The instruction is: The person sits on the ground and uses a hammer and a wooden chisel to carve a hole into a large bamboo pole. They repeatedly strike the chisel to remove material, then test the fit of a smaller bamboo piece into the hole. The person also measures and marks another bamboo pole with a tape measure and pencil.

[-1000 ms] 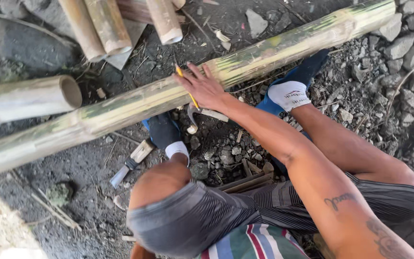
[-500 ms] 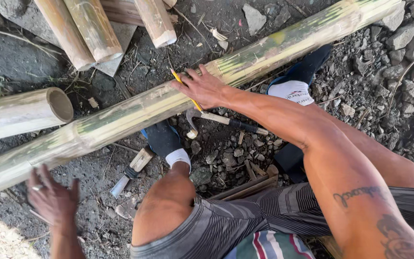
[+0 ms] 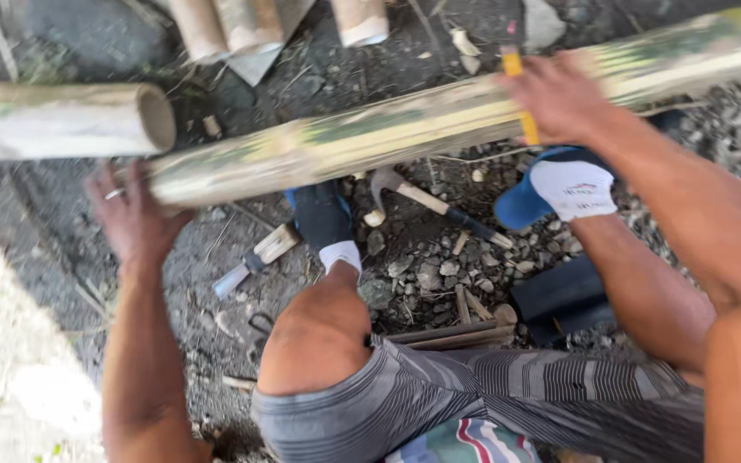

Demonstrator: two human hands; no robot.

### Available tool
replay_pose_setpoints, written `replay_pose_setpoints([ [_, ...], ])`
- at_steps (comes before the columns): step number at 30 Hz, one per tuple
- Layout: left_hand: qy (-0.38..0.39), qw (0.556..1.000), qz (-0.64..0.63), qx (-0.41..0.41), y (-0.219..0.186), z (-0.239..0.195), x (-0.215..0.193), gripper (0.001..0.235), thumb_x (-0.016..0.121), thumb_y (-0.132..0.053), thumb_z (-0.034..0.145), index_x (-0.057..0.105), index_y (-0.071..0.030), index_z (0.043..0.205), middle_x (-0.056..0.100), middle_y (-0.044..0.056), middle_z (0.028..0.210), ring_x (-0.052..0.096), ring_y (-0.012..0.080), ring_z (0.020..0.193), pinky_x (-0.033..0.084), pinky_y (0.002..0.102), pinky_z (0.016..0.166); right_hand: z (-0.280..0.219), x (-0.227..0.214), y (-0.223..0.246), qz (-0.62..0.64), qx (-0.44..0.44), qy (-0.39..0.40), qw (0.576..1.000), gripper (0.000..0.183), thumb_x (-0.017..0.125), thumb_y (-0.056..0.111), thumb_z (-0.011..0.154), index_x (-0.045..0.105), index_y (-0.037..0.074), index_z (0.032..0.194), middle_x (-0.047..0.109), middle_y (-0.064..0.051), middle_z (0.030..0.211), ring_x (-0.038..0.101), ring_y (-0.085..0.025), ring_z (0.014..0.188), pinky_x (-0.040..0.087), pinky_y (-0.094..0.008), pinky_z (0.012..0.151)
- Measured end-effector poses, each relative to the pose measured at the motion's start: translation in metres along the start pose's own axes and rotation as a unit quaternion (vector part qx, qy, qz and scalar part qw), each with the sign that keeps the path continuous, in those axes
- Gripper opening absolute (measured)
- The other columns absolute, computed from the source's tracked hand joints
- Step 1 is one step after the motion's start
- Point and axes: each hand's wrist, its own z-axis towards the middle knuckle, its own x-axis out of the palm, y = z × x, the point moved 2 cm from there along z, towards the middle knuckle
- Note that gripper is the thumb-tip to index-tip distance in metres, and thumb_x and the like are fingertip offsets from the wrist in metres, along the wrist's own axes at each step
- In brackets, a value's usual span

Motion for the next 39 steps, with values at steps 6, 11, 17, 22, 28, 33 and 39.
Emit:
replay_pose_setpoints([
  [6, 0.009, 0.991, -0.112, -0.073, -0.093, 0.0, 0.001, 0.127, 0.103, -0.038, 0.052, 0.039, -0.019, 0.16, 0.024, 0.027, 0.163, 0.035, 0.047, 0.14, 0.053, 0.059, 0.099, -0.059, 0.025, -0.069, -0.044, 0.07, -0.052, 0.995, 0.111, 0.074, 0.056, 0.073, 0.03, 0.012, 0.165, 0.042, -0.019, 0.165, 0.035, -0.033, 0.157, 0.022, -0.054, 0.128],
  [11, 0.0, 0.992, -0.123, -0.013, -0.141, 0.007, -0.006, 0.124, 0.104, -0.037, 0.054, 0.04, -0.015, 0.158, 0.027, 0.025, 0.157, 0.039, 0.0485, 0.134, 0.06, 0.054, 0.09, -0.077, 0.002, -0.053, 0.02, 0.102, -0.161, 0.981, 0.097, 0.074, 0.057, 0.088, 0.035, 0.0, 0.156, 0.054, -0.031, 0.146, 0.045, -0.042, 0.15, 0.034, -0.056, 0.117],
  [17, -0.009, 0.991, -0.132, -0.006, -0.219, 0.032, 0.008, 0.128, 0.104, -0.039, 0.049, 0.037, -0.016, 0.155, 0.026, 0.025, 0.153, 0.042, 0.0499, 0.124, 0.061, 0.052, 0.081, -0.022, -0.021, 0.099, 0.35, 0.094, -0.303, 0.881, 0.041, 0.054, 0.013, 0.108, 0.066, 0.011, 0.148, 0.067, -0.012, 0.095, 0.066, -0.023, 0.076, 0.059, -0.035, 0.068],
  [22, 0.002, 0.992, -0.127, 0.007, -0.225, 0.03, 0.013, 0.13, 0.103, -0.037, 0.052, 0.032, -0.014, 0.159, 0.025, 0.024, 0.157, 0.048, 0.0445, 0.12, 0.062, 0.044, 0.084, 0.031, -0.023, 0.169, 0.418, -0.016, -0.402, 0.815, 0.027, 0.058, 0.007, 0.103, 0.067, 0.004, 0.128, 0.073, -0.013, 0.106, 0.073, -0.023, 0.089, 0.06, -0.034, 0.079],
  [28, 0.014, 0.996, -0.083, 0.008, -0.227, 0.036, 0.012, 0.13, 0.101, -0.038, 0.057, 0.027, -0.012, 0.16, 0.022, 0.024, 0.159, 0.046, 0.0452, 0.119, 0.062, 0.042, 0.082, 0.059, 0.003, 0.171, 0.409, 0.019, -0.417, 0.812, 0.013, 0.068, 0.001, 0.089, 0.063, 0.003, 0.101, 0.068, -0.014, 0.091, 0.071, -0.026, 0.079, 0.058, -0.037, 0.072],
  [33, 0.036, 0.997, -0.072, -0.002, -0.229, 0.037, 0.009, 0.131, 0.101, -0.033, 0.057, 0.025, -0.014, 0.161, 0.019, 0.024, 0.16, 0.046, 0.0436, 0.121, 0.063, 0.04, 0.082, 0.076, 0.024, 0.17, 0.395, 0.01, -0.436, 0.809, 0.018, 0.072, 0.001, 0.09, 0.057, 0.004, 0.1, 0.069, -0.014, 0.094, 0.072, -0.027, 0.082, 0.059, -0.037, 0.072],
  [39, 0.035, 0.997, -0.073, 0.01, -0.228, 0.035, 0.008, 0.132, 0.101, -0.032, 0.057, 0.024, -0.011, 0.162, 0.019, 0.026, 0.159, 0.046, 0.0443, 0.118, 0.063, 0.041, 0.081, 0.08, 0.036, 0.166, 0.374, -0.02, -0.449, 0.811, 0.018, 0.072, 0.001, 0.093, 0.056, 0.005, 0.099, 0.069, -0.015, 0.094, 0.073, -0.027, 0.085, 0.061, -0.038, 0.074],
])
